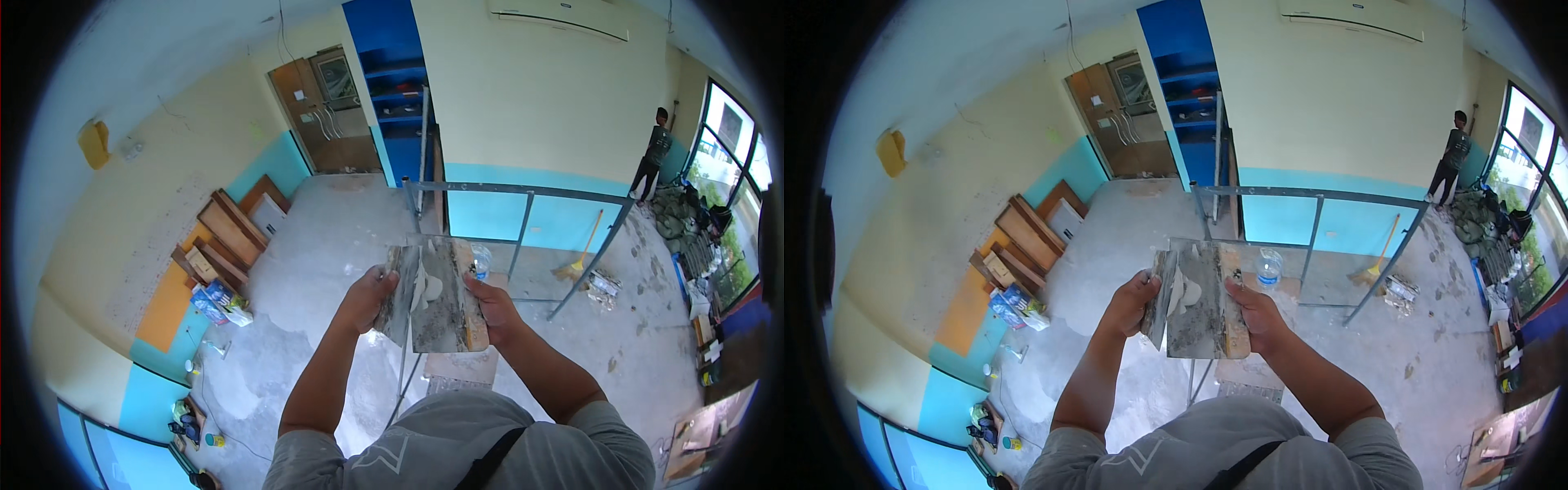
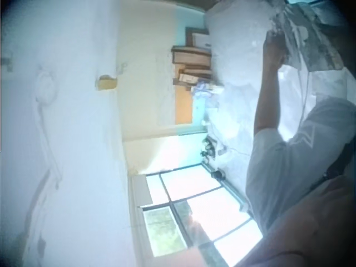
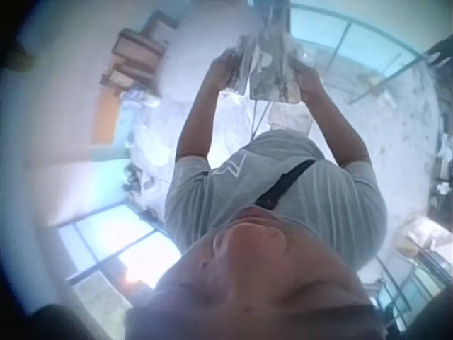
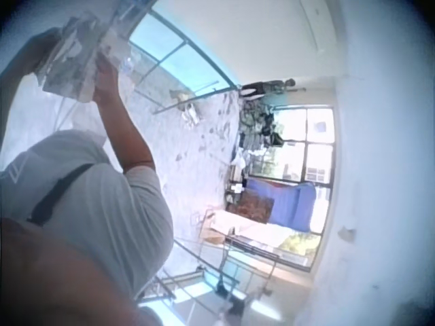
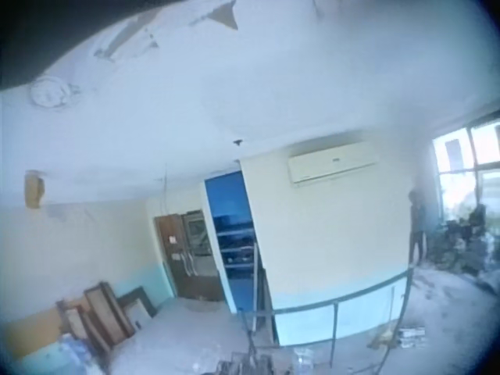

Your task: The person presses tape along ceiling cracks by hand, scoops joint compound onto putty knives, and applies the compound to the ceiling using a putty knife.

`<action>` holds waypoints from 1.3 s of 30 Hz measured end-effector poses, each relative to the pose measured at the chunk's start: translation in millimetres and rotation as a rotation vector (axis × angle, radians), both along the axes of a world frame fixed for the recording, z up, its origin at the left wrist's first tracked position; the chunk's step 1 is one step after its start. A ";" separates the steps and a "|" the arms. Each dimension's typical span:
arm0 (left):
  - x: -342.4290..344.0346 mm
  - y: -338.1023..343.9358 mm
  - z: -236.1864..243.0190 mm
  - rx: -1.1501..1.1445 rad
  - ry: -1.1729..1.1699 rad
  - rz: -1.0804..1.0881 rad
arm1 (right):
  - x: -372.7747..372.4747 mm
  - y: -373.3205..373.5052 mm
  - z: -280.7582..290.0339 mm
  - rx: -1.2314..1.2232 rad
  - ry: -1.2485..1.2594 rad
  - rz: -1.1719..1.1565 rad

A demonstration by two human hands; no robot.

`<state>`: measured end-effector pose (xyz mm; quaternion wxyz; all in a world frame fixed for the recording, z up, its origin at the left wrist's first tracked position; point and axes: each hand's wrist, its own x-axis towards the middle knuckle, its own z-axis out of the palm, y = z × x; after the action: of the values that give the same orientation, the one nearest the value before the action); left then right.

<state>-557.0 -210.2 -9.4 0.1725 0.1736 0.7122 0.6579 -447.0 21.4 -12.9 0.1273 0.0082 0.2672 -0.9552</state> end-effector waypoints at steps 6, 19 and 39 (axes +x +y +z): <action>-2.0 -23.9 -49.5 -0.401 -0.001 0.166 | 2.6 17.4 -14.1 0.075 -0.010 -0.250; 56.6 10.7 -17.7 0.949 -0.917 -0.096 | -41.5 18.8 -15.8 1.131 1.307 -0.959; 52.6 -257.7 516.1 0.942 1.220 0.916 | -50.1 139.7 -234.5 2.068 0.380 -0.400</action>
<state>-504.4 -467.9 506.7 -0.6047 0.2446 0.3356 0.6796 -497.1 161.2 -247.4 -0.1441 0.0070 0.9563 -0.2542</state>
